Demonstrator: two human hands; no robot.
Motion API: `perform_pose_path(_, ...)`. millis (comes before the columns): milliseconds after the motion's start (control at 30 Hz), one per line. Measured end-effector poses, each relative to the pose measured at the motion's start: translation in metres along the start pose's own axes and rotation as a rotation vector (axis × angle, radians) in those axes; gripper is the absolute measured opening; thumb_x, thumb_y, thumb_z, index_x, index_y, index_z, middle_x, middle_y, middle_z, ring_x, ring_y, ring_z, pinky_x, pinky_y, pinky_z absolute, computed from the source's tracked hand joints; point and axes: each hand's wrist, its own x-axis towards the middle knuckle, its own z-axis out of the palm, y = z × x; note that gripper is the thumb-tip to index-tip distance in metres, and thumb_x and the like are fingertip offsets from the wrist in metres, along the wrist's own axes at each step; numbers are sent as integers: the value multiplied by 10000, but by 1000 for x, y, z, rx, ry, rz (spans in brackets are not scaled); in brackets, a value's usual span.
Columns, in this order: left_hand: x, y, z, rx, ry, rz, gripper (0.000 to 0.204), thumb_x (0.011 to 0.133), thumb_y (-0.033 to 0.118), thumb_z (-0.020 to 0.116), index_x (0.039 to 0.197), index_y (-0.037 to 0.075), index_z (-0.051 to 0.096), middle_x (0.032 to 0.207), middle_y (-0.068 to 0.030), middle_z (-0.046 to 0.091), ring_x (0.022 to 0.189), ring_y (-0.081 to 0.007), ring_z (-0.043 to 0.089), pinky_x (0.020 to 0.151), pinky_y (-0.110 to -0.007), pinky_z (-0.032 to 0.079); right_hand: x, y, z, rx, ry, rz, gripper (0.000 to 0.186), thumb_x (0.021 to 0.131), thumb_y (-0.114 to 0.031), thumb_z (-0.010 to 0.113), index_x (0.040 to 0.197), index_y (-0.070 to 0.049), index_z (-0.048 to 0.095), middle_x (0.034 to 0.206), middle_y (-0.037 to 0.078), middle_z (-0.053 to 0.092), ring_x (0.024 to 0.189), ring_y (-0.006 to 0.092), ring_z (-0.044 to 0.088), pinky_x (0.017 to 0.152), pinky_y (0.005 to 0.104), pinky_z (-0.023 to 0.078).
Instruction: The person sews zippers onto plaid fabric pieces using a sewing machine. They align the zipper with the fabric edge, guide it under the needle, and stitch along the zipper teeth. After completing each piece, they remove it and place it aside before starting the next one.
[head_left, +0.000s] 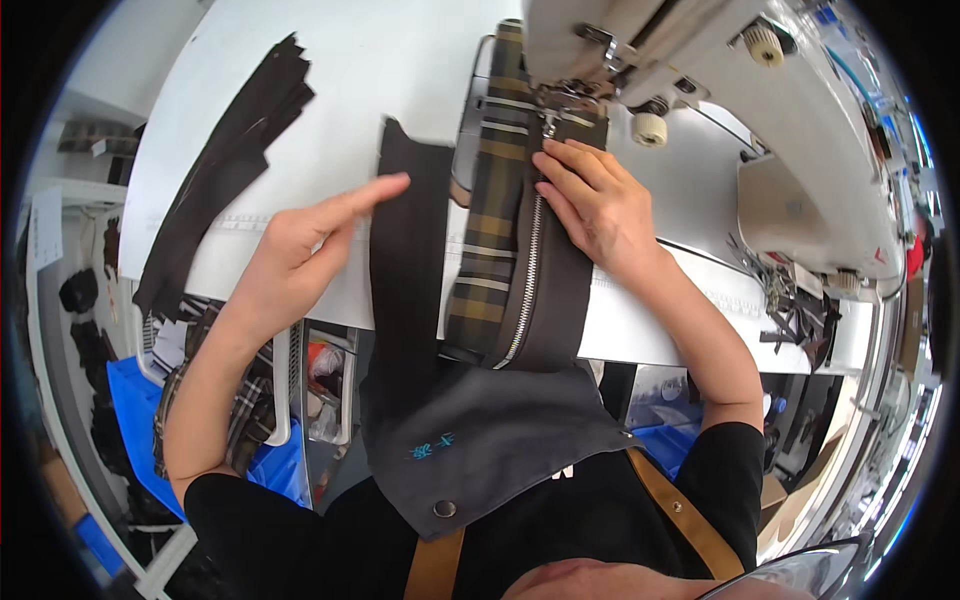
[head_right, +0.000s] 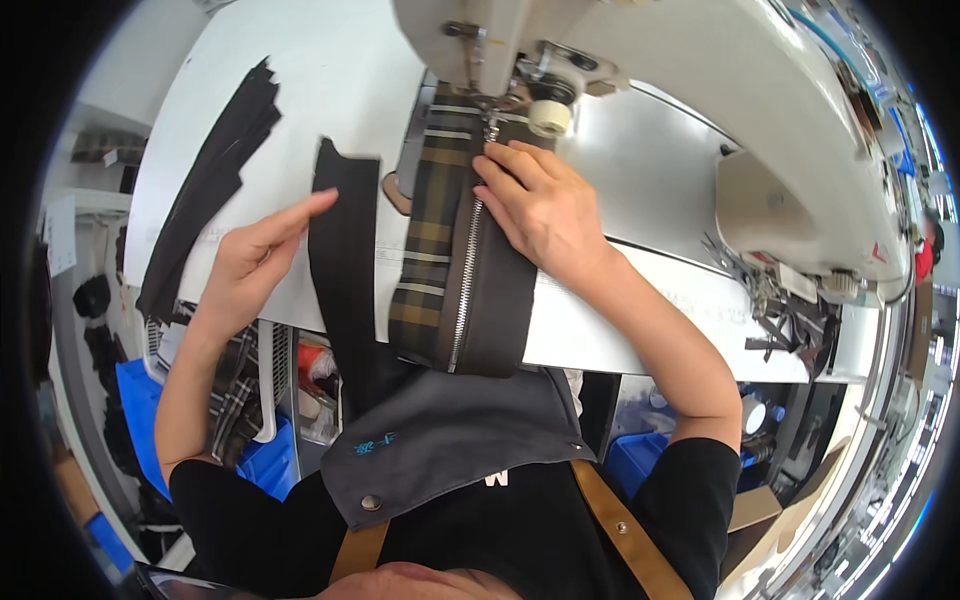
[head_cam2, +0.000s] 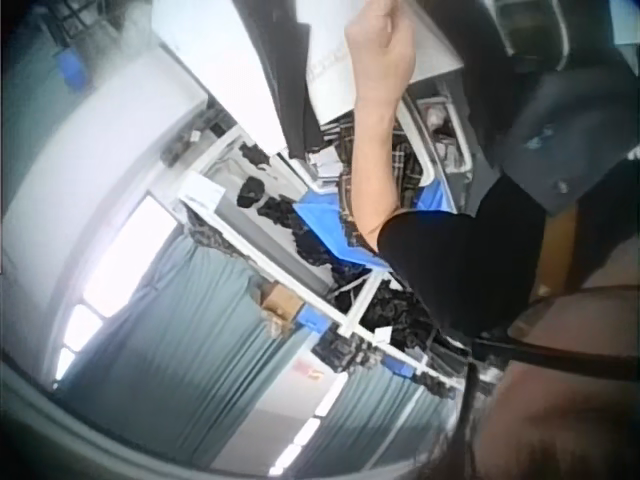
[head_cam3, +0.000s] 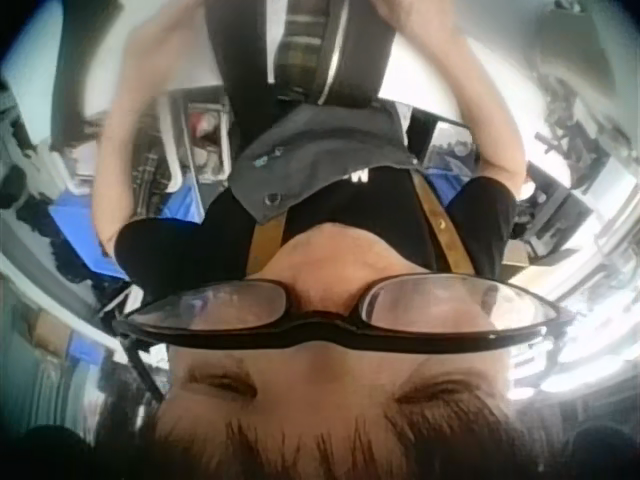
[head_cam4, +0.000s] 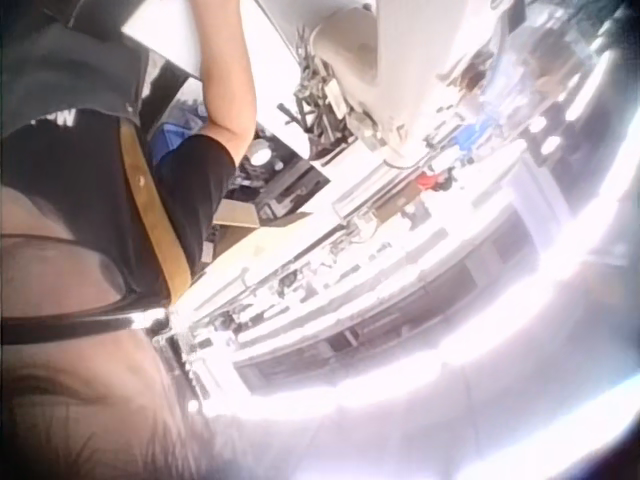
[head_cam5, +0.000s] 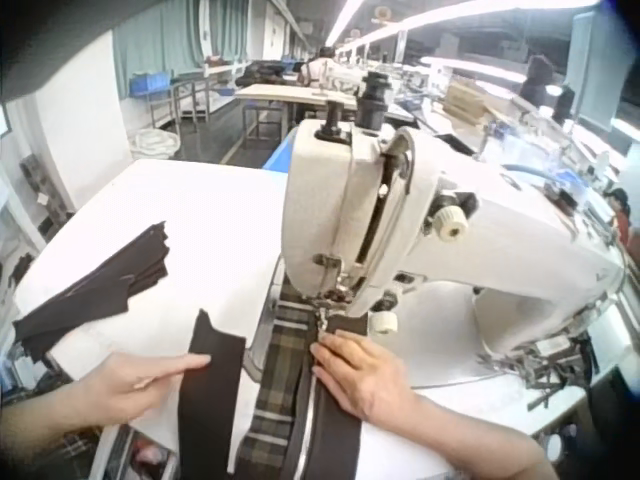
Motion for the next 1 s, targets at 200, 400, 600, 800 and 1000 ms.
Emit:
perform_pose_path(200, 46, -43, 14, 918, 180, 583, 429, 744, 102, 618, 1171, 64, 607, 1299, -83, 545, 1176, -227, 543, 1088, -511, 164, -2, 2, 0, 17, 34, 13, 230, 759, -168, 701, 962, -60, 679, 1031, 63, 644, 933, 242, 617, 744, 325, 528)
perform_pose_path(400, 63, -27, 37, 796, 223, 652, 408, 750, 64, 566, 1155, 67, 611, 1219, -54, 590, 1082, -192, 581, 1079, -513, 210, -3, 1, 1, 20, 33, 25, 250, 739, -163, 711, 962, -57, 675, 1022, 65, 640, 932, 240, 611, 755, 327, 523)
perform_pose_path(600, 97, -5, 66, 766, 234, 730, 395, 773, 72, 549, 1164, 74, 604, 1204, -31, 601, 1100, -179, 562, 1039, -518, 286, -3, 1, 2, 41, 27, 28, 275, 738, -166, 709, 973, -35, 651, 1016, 75, 632, 949, 239, 604, 786, 327, 508)
perform_pose_path(800, 114, -22, 67, 807, 167, 784, 334, 779, 64, 552, 1109, 64, 609, 1197, -25, 599, 1091, -169, 561, 1034, -587, 261, -2, 2, -1, 66, 8, 39, 260, 742, -166, 702, 939, -12, 629, 996, 93, 625, 933, 240, 604, 772, 328, 507)
perform_pose_path(1000, 121, -20, 69, 764, 178, 749, 295, 780, 87, 566, 1068, 104, 626, 1147, -11, 607, 1035, -156, 575, 1044, -593, 227, -2, 3, -1, 74, 4, 43, 260, 733, -166, 703, 927, -10, 627, 989, 88, 622, 900, 236, 602, 757, 328, 505)
